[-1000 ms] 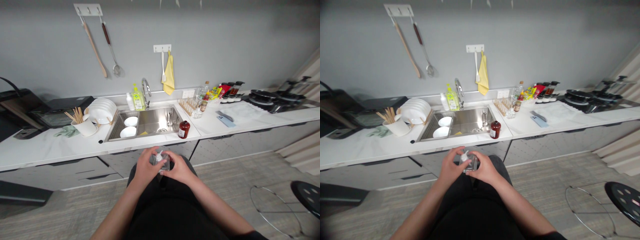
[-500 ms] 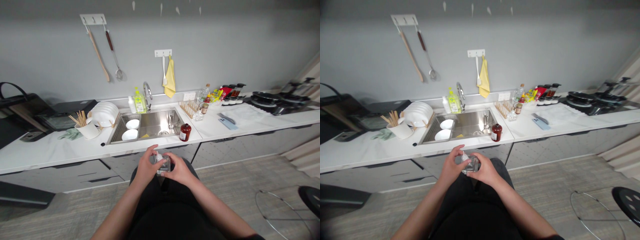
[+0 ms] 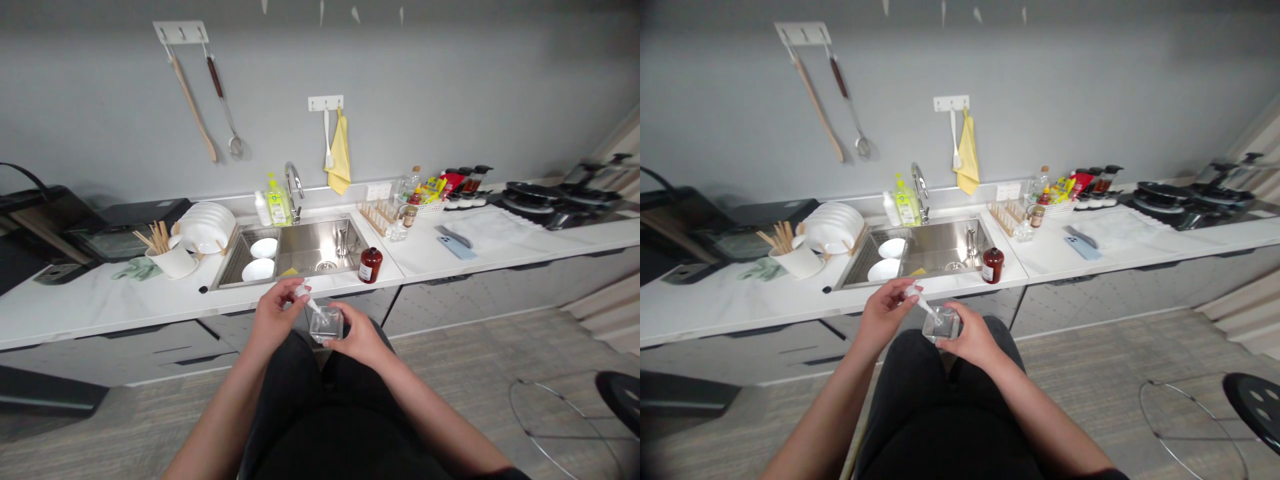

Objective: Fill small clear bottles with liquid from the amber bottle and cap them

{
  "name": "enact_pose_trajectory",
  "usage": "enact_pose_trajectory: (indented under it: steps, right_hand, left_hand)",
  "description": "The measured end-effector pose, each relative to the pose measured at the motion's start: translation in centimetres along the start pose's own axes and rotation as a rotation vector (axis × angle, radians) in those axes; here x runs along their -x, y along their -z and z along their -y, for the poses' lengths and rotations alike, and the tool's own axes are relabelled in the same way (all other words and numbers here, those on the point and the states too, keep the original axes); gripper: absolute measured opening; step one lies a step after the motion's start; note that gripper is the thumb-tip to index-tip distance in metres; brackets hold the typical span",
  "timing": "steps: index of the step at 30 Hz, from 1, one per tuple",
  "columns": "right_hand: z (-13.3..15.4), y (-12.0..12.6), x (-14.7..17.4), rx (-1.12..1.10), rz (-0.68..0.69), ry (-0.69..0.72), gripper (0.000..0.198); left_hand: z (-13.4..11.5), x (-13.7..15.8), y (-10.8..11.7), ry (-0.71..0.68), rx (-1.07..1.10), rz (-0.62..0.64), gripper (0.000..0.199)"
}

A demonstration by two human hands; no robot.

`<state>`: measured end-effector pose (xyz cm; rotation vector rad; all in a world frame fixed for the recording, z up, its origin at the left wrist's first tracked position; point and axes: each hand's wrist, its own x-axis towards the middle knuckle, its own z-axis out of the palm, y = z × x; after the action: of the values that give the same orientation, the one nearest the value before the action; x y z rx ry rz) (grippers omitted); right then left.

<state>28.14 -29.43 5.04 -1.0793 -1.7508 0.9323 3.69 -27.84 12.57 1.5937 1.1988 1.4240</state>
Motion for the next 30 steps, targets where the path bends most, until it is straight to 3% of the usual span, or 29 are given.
enact_pose_trajectory:
  steps: [5, 10, 24, 30]
  right_hand:
    - [-0.3, 0.1, -0.2, 0.004, -0.001, -0.002, 0.078]
    - [-1.0, -0.1, -0.4, -0.001, -0.026, -0.006, 0.078]
    - [-1.3, -0.2, -1.0, 0.013, -0.025, -0.016, 0.079]
    - [-1.3, -0.3, -1.6, -0.007, -0.023, -0.015, 0.076]
  left_hand:
    - [0.5, -0.2, -0.1, 0.014, 0.035, -0.005, 0.046]
    - [0.8, -0.3, -0.1, 0.08, 0.119, 0.096, 0.048]
    - [0.6, 0.8, 0.2, 0.101, 0.164, 0.022, 0.053]
    - [0.6, 1.1, 1.2, 0.096, 0.12, 0.083, 0.05]
